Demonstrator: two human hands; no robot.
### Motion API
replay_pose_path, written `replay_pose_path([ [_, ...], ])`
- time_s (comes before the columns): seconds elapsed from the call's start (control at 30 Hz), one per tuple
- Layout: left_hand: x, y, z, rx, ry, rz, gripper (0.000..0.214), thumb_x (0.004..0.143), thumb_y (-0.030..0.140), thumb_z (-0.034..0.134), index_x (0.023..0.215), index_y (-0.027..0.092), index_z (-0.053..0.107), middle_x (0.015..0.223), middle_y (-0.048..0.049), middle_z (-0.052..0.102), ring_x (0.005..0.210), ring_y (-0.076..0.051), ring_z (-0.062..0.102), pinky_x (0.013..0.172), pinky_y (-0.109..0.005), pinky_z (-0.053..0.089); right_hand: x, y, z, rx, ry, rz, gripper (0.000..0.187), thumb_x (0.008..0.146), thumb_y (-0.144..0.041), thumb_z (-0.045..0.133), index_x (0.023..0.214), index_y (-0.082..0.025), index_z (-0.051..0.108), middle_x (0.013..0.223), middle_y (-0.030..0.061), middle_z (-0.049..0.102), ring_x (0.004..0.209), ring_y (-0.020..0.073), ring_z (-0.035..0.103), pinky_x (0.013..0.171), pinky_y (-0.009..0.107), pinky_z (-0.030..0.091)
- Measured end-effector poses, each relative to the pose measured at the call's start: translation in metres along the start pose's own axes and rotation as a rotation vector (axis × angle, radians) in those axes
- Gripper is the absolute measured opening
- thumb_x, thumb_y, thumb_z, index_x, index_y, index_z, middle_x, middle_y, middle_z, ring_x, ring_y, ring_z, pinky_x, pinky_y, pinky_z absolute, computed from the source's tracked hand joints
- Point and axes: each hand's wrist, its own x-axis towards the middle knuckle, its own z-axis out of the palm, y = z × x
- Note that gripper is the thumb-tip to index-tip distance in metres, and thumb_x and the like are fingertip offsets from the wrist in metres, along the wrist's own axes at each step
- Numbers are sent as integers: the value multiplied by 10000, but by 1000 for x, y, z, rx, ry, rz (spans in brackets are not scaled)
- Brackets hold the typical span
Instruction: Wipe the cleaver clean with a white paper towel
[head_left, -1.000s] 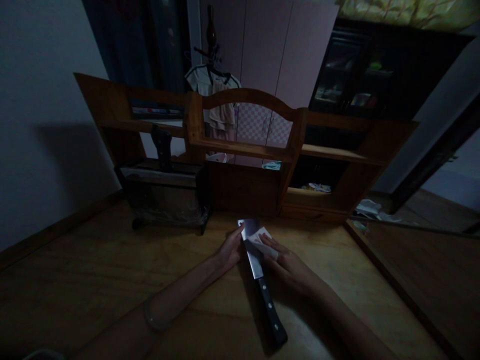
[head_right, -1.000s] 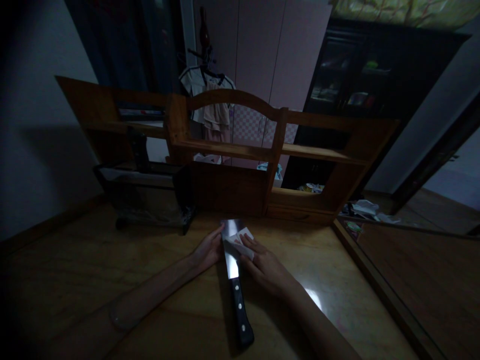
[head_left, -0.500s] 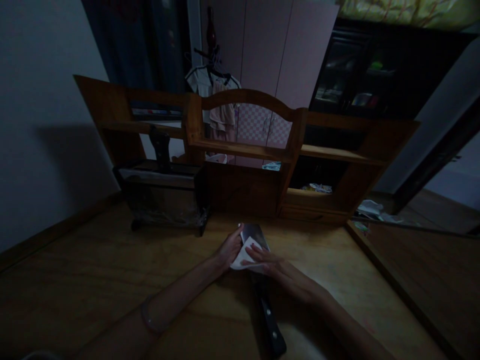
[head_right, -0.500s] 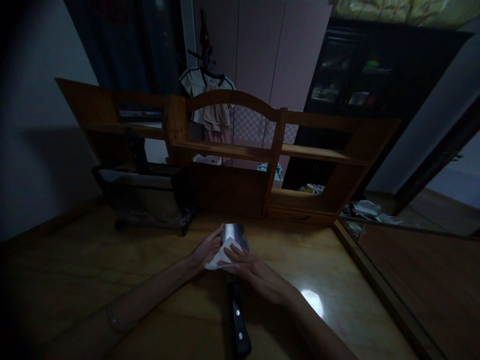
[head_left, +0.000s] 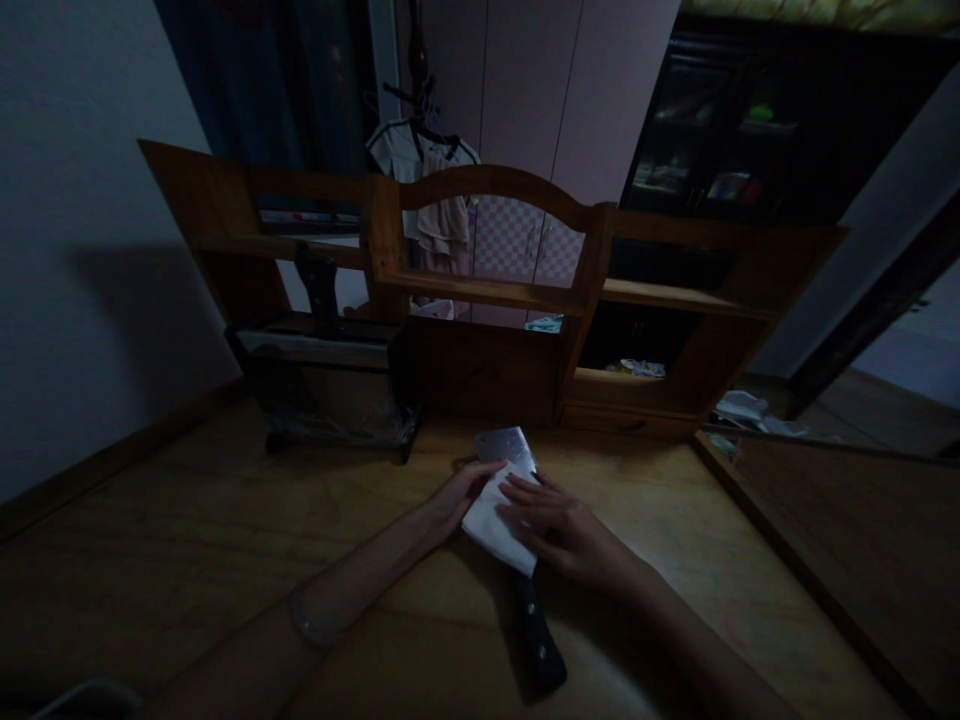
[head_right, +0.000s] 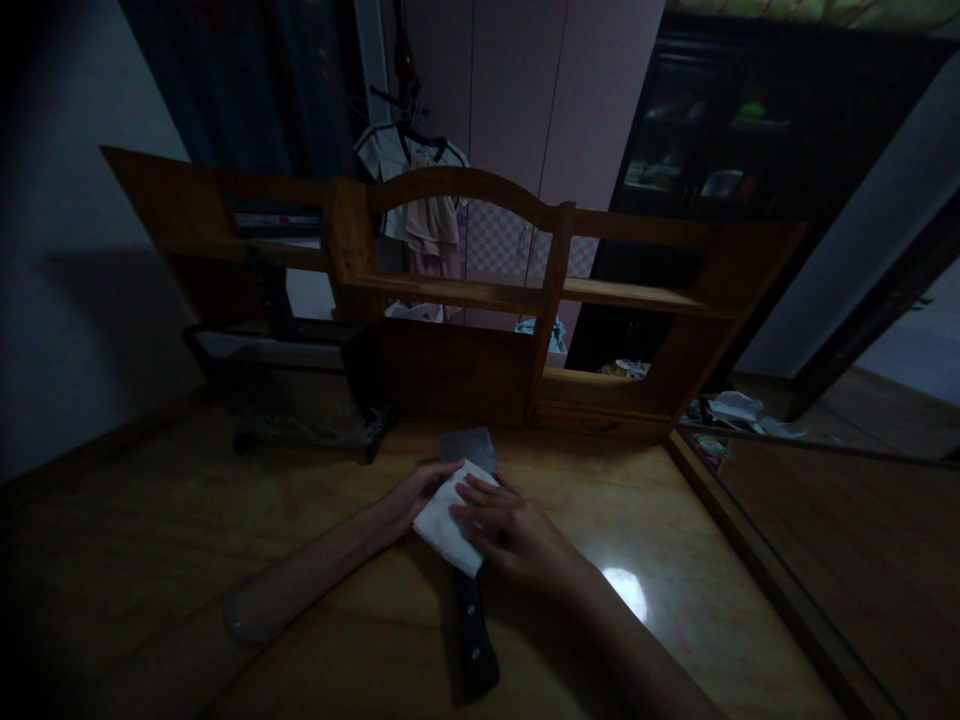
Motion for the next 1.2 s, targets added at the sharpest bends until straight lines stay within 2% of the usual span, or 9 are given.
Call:
replay_pose_path([
  [0.13, 0, -1, 0, 4, 1, 29, 250, 900, 261, 582, 990, 53, 687, 863, -148, 740, 679, -228, 701, 685, -306, 536, 0, 1, 0, -6, 15, 1, 389, 973, -316, 536, 1361, -327, 562, 1511, 15, 444, 1433, 216, 354, 1221, 511, 198],
  [0.27, 4, -3, 0, -70, -60, 119, 279, 940, 272, 536, 1028, 51, 680, 956, -163, 735, 776, -226, 706, 759, -311, 544, -1, 1, -4, -37, 30, -8, 460, 918, -190, 570, 1360, -316, 561, 1487, 23, 481, 1405, 215, 405, 1222, 523, 185],
  [0.47, 8, -1, -2, -106, 27, 154, 259, 957, 248, 536, 1041, 48, 679, 922, -135, 739, 728, -198, 702, 710, -292, 563, -3, 9, -6, -117, 47, -2, 653, 832, -20, 518, 1426, -290, 483, 1507, 34, 458, 1423, 217, 375, 1217, 530, 189],
  [0.6, 6, 1, -2, -92, 36, 146, 269, 956, 258, 556, 1045, 35, 677, 909, -138, 740, 688, -188, 700, 653, -271, 564, -3, 11, -1, -150, 61, -4, 671, 862, -26, 494, 1475, -286, 415, 1536, 52, 412, 1446, 237, 330, 1212, 564, 163],
  [0.73, 6, 2, -1, -93, -8, 110, 279, 976, 252, 524, 1012, 25, 684, 879, -134, 745, 687, -181, 704, 693, -267, 572, -2, 11, 5, -164, 68, -4, 645, 907, -46, 459, 1500, -288, 375, 1538, 54, 405, 1450, 230, 321, 1218, 557, 152],
  [0.83, 6, 2, -2, -51, 8, 122, 282, 968, 271, 546, 994, 32, 692, 902, -143, 746, 715, -189, 710, 704, -271, 576, -3, 10, 7, -101, 75, 16, 621, 925, -48, 428, 1497, -287, 383, 1558, 54, 369, 1454, 223, 312, 1198, 503, 272],
  [0.9, 7, 1, -3, -24, 28, 149, 269, 952, 281, 575, 991, 44, 694, 917, -141, 745, 725, -193, 712, 687, -271, 576, -4, 8, 6, -30, 65, 25, 657, 904, -18, 425, 1497, -297, 380, 1579, 41, 328, 1462, 219, 291, 1188, 477, 306],
  [1.07, 7, 1, -5, -4, 40, 147, 303, 961, 309, 549, 1038, 47, 680, 940, -145, 742, 719, -197, 709, 645, -275, 571, -7, 3, 4, 139, 3, 60, 845, 807, 61, 438, 1533, -339, 274, 1596, 11, 293, 1474, 230, 257, 1198, 519, 253],
  [1.2, 6, 2, -3, -21, 41, 134, 317, 966, 314, 537, 1082, 48, 664, 932, -145, 740, 706, -196, 708, 646, -277, 565, -7, 5, 12, 208, 35, 98, 777, 845, 46, 409, 1508, -353, 332, 1576, 2, 342, 1475, 260, 243, 1177, 574, 255],
])
